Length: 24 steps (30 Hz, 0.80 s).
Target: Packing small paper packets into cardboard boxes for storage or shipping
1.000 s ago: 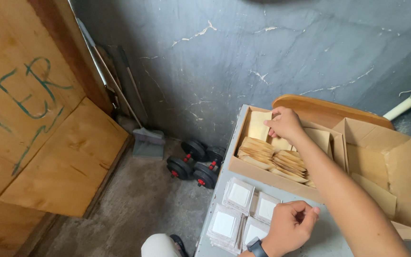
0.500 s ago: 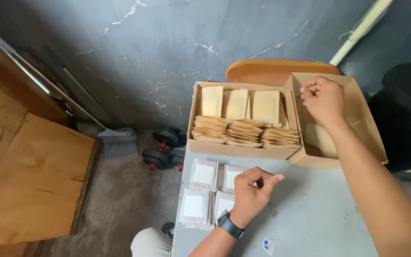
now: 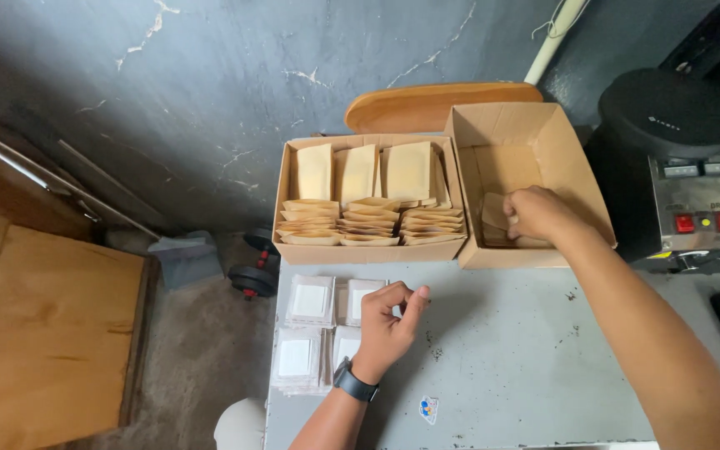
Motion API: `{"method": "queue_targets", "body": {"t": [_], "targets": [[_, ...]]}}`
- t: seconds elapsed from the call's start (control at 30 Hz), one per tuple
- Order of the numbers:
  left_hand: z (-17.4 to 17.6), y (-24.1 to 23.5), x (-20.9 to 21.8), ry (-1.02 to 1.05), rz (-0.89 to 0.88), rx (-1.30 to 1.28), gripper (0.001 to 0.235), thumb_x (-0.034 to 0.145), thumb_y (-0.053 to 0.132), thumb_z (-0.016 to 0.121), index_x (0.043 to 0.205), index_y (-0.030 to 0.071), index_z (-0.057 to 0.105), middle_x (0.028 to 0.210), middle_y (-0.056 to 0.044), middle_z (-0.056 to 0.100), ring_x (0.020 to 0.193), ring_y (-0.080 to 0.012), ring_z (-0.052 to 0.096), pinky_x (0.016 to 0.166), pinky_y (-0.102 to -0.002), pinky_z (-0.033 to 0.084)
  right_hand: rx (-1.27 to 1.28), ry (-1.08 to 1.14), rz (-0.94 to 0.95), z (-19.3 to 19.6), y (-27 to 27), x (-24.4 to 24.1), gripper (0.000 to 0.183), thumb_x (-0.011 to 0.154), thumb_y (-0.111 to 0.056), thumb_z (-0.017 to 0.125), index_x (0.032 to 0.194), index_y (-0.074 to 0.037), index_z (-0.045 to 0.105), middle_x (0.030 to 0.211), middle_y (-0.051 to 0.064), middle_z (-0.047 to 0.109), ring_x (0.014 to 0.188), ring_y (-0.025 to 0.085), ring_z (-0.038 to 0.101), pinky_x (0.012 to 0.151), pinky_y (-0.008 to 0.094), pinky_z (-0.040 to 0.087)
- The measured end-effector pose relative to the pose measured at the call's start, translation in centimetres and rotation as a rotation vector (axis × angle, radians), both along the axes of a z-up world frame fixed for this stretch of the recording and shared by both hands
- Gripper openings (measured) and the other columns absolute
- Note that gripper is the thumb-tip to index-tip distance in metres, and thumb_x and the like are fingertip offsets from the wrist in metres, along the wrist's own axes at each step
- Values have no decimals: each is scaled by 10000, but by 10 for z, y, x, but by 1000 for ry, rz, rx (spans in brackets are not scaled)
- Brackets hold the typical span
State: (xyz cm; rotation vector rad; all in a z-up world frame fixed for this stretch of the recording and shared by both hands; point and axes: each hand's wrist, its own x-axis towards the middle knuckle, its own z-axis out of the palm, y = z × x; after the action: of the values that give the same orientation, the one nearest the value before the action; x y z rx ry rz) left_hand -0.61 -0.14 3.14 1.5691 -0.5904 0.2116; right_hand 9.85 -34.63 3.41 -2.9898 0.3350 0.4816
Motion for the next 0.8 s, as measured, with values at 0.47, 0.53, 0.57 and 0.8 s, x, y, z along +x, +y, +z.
{"method": "queue_targets", "body": {"t": [0.47,0.53,0.57,0.8], "targets": [[42,10,-21,144,-2,-13,362,966,263,657,639,113,620,574,0,637,588,-127,639,611,-280,476,295,-817,-99,16,-7,-50,222,944,-131,546,1159,-140,602,1060,65,760,860,371,673,755,496,504],[35,13,-32,198,10,-6,349,956,270,664,651,101,652,583,-12,658,565,-126,628,584,-275,480,373,-1047,-87,26,6,-71,194,972,-109,606,1166,-123,621,976,77,783,732,264,714,734,368,526],[30,14,-38,214,-6,-27,337,958,277,663,677,93,694,575,-13,658,550,-118,611,559,-267,470,572,-1095,-158,37,18,-84,170,1011,-112,616,1178,-83,618,991,58,772,809,157,676,756,286,509],[22,13,-77,360,-17,-21,433,865,278,761,1233,84,644,1137,-48,745,961,-168,699,692,-282,579,1199,-1038,-449,30,112,-176,240,944,-182,693,1139,-43,669,1006,89,788,819,92,671,671,248,542]]}}
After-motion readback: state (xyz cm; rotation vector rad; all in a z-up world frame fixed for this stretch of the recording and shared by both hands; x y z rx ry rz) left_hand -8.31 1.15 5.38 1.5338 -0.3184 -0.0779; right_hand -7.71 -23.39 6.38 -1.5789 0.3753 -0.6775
